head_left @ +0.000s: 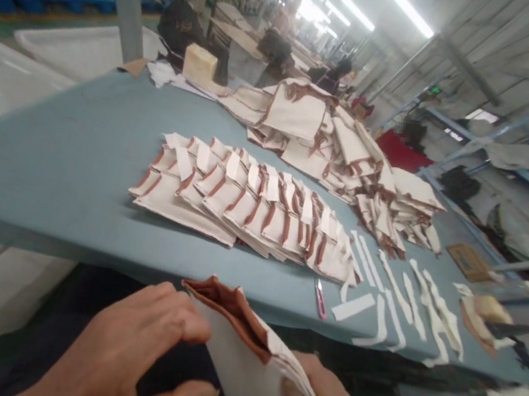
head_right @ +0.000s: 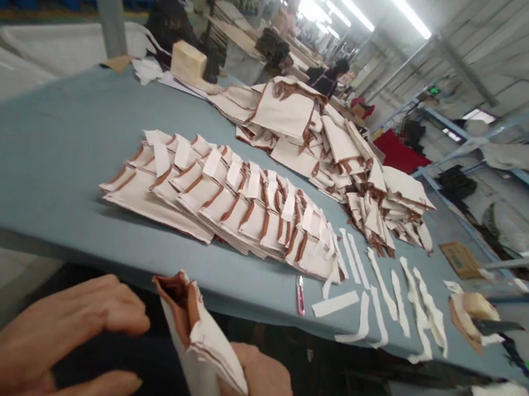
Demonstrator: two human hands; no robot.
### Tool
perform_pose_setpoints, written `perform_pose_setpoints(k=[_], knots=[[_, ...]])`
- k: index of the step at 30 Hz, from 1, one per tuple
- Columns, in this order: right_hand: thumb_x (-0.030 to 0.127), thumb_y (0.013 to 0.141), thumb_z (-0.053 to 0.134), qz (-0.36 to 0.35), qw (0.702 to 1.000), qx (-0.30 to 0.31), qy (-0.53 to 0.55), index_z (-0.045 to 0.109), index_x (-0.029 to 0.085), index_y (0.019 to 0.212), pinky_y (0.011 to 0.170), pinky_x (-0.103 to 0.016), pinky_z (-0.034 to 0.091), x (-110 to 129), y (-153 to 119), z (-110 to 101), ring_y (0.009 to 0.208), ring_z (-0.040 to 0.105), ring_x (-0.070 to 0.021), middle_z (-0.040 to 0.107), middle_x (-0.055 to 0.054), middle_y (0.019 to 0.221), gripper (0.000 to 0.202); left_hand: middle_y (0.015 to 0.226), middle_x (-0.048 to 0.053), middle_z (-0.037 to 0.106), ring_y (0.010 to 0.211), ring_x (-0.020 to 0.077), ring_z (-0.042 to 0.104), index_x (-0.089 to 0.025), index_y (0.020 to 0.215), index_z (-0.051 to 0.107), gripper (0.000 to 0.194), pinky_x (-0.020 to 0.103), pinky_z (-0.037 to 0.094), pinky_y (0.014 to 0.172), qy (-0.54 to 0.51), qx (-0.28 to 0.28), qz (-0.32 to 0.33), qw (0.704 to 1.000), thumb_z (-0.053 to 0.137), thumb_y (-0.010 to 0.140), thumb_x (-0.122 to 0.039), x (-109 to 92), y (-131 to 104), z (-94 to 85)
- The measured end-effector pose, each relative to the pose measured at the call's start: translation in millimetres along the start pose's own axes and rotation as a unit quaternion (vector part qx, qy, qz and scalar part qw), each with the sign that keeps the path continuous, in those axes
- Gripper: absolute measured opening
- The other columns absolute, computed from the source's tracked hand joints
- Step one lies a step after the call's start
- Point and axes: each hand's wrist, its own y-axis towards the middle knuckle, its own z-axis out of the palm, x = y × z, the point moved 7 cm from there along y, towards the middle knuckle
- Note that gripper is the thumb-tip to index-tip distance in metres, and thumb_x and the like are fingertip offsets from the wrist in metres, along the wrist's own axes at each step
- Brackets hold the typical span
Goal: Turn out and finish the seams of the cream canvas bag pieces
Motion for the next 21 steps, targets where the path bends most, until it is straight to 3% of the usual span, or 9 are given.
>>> perform_pose_setpoints(k=[3, 7, 12, 16, 19, 21], knots=[[0.037, 0.118, 0.043, -0.043, 0.996, 0.050, 0.063, 0.076, 0.027, 0.103, 0.060, -0.025, 0.056, 13, 10, 17, 0.062, 0.077, -0.0187, 0.083, -0.003, 0.079, 0.038, 0.106, -0.004, 0.079, 0.098, 0.0159, 0.075, -0.030, 0.109, 0.069, 0.019, 0.023, 0.055, 0.089, -0.031, 0.016, -0.055, 0.998, 0.072, 0.097, -0.015, 10, 2, 7.9], [0.032, 0.120, 0.037, -0.057, 0.990, 0.088, 0.099, 0.070, 0.022, 0.100, 0.061, -0.025, 0.051, 26, 21, 40, 0.062, 0.077, -0.0162, 0.080, -0.002, 0.077, 0.039, 0.093, -0.005, 0.076, 0.089, 0.0136, 0.073, -0.026, 0.094, 0.068, 0.017, 0.022, 0.054, 0.089, -0.086, 0.057, -0.086, 0.991, 0.065, 0.100, -0.010, 17, -4, 15.8], [0.033, 0.123, 0.035, -0.074, 0.987, 0.120, 0.079, 0.066, 0.021, 0.089, 0.059, -0.028, 0.041, 36, 37, 70, 0.058, 0.070, -0.0149, 0.074, -0.002, 0.071, 0.047, 0.088, -0.003, 0.072, 0.081, 0.0153, 0.069, -0.023, 0.092, 0.070, 0.008, 0.021, 0.055, 0.076, -0.071, 0.088, -0.187, 0.976, 0.063, 0.092, -0.019, 27, -4, -1.2], [0.028, 0.121, 0.039, -0.098, 0.986, 0.127, 0.043, 0.065, 0.020, 0.087, 0.060, -0.031, 0.036, 39, 37, 96, 0.058, 0.068, -0.0163, 0.071, -0.002, 0.069, 0.043, 0.086, 0.000, 0.073, 0.080, 0.0183, 0.070, -0.022, 0.086, 0.069, 0.019, 0.024, 0.055, 0.074, -0.076, 0.118, -0.239, 0.961, 0.055, 0.096, -0.028, 34, 0, -9.6], [0.021, 0.114, 0.049, -0.075, 0.980, 0.177, 0.056, 0.066, 0.020, 0.088, 0.062, -0.032, 0.036, 40, 26, 119, 0.062, 0.069, -0.0192, 0.074, -0.004, 0.074, 0.031, 0.080, 0.000, 0.072, 0.075, 0.0190, 0.068, -0.022, 0.085, 0.070, 0.027, 0.026, 0.052, 0.071, -0.056, 0.133, -0.297, 0.944, 0.050, 0.099, -0.033, 48, -11, -4.5], [0.021, 0.107, 0.059, -0.005, 0.968, 0.222, 0.114, 0.068, 0.019, 0.095, 0.065, -0.032, 0.038, 37, 16, 132, 0.069, 0.071, -0.0208, 0.077, -0.005, 0.083, 0.016, 0.079, 0.000, 0.073, 0.075, 0.0198, 0.068, -0.022, 0.083, 0.069, 0.028, 0.028, 0.052, 0.071, -0.061, 0.153, -0.323, 0.932, 0.048, 0.099, -0.033, 56, -22, 3.5]])
